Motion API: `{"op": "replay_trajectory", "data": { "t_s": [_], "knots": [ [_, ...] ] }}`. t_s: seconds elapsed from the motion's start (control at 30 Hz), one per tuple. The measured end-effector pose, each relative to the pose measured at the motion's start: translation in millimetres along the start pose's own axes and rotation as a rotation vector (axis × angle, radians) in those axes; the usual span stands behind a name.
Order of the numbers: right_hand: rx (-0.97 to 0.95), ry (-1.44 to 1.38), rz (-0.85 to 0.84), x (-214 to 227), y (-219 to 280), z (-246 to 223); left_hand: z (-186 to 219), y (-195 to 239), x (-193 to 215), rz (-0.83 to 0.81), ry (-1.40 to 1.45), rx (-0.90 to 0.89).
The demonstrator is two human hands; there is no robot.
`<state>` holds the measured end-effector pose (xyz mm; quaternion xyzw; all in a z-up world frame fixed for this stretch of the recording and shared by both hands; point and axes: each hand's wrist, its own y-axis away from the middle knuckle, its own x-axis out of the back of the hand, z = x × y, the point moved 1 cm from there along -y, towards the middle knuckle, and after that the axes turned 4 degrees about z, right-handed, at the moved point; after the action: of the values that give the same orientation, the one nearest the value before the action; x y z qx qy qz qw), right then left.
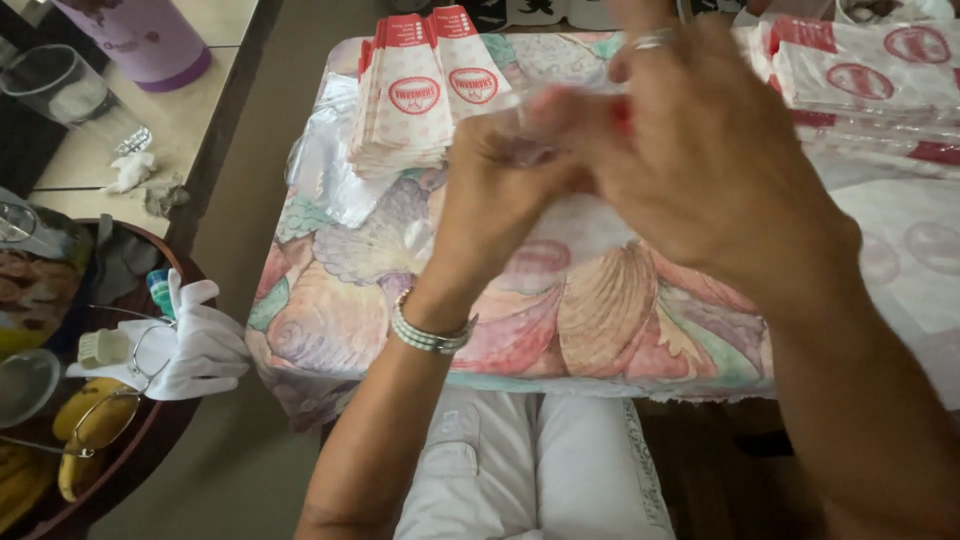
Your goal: Flattening and stacking paper shawarma bags on a table.
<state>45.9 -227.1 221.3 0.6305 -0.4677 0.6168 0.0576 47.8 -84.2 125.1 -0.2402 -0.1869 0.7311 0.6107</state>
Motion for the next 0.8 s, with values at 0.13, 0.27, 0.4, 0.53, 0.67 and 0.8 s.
{"op": "replay_trajectory", "data": {
  "t_s": [0.13, 0.27, 0.4, 0.53, 0.67, 0.8],
  "knots": [
    [-0.166, 0.007, -0.232, -13, -15, -17, 3, 3, 18, 0.011, 0.055, 0.165],
    [0.154, -0.143, -0.197, -16, -12, -13, -2, 17, 41, 0.18, 0.24, 0.254],
    [0.337, -0.166, 0.054, -5, 6, -9, 0, 39, 66, 0.286, 0.335, 0.304],
    [0.253, 0.048, 0.141, -42, 34, -17, 6, 52, 75, 0.279, 0.342, 0.224],
    [0.419, 0.081, 0.058, -45, 41, -30, 18, 65, 71, 0.26, 0.345, 0.293],
    [0.275, 0.06, 0.006, -58, 50, -24, 17, 75, 62, 0.254, 0.444, 0.23]
  ]
}}
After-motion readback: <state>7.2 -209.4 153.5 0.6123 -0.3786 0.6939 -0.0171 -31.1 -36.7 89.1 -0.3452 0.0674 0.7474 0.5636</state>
